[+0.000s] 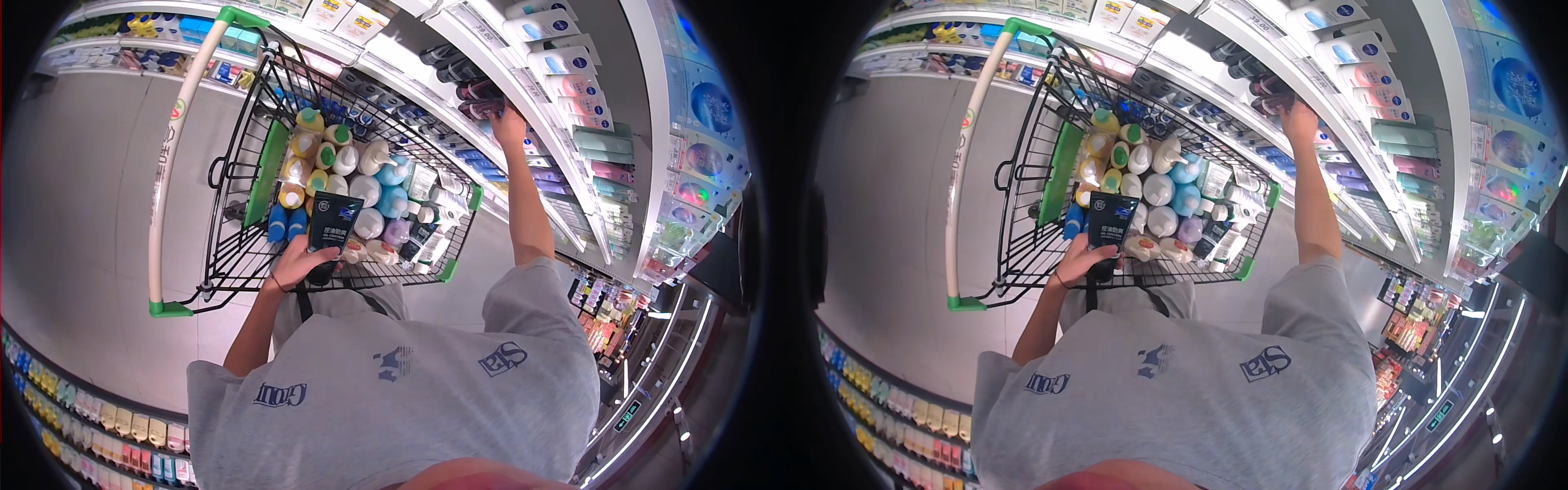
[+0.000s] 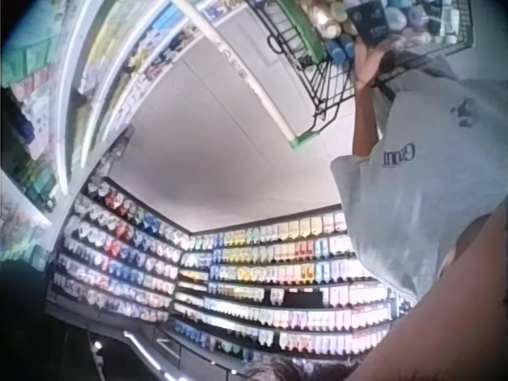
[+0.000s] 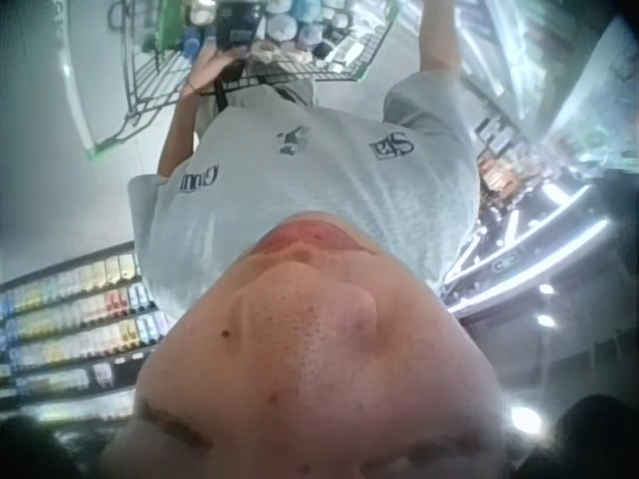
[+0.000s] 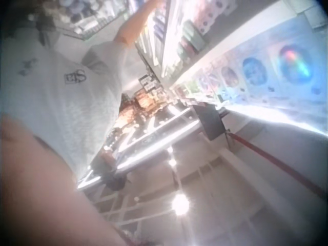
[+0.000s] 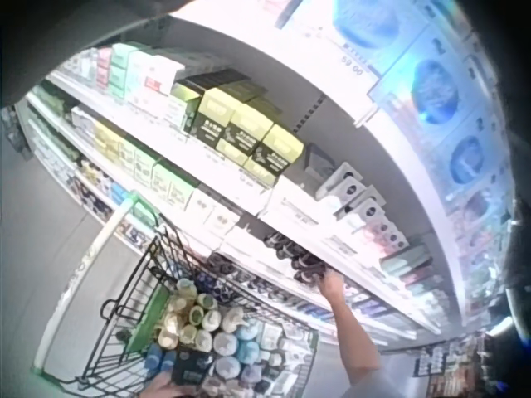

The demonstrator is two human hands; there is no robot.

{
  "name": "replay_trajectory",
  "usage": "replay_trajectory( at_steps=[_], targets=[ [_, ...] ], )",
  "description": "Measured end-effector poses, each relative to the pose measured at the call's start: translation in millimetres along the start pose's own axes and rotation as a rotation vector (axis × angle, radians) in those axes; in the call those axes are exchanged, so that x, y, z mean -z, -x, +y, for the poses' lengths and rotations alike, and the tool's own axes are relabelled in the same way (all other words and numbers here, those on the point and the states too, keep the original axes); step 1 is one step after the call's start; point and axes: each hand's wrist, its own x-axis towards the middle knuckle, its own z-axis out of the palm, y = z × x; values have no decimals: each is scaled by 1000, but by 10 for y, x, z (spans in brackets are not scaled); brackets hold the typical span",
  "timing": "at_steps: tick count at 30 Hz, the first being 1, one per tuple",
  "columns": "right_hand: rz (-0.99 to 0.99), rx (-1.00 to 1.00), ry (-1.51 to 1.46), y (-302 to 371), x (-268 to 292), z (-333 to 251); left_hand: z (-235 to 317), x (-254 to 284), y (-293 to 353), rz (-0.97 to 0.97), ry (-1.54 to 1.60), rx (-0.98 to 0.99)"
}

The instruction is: Selecting and comparing various lotion and cream products from supermarket shelves and placing them into a shopping cart.

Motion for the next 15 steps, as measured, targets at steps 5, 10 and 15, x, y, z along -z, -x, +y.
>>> replay_trajectory(
  at_steps=[5, 10, 15],
  targets=[
    [-145, -63, 67, -93, -82, 56, -38, -4, 29, -4, 40, 12],
    [-196, -35, -52, 9, 145, -197, -18, -32, 55, 6, 44, 7],
    [61, 161, -25, 386, 459, -347, -99, -12, 44, 47, 39, -52]
  ],
)
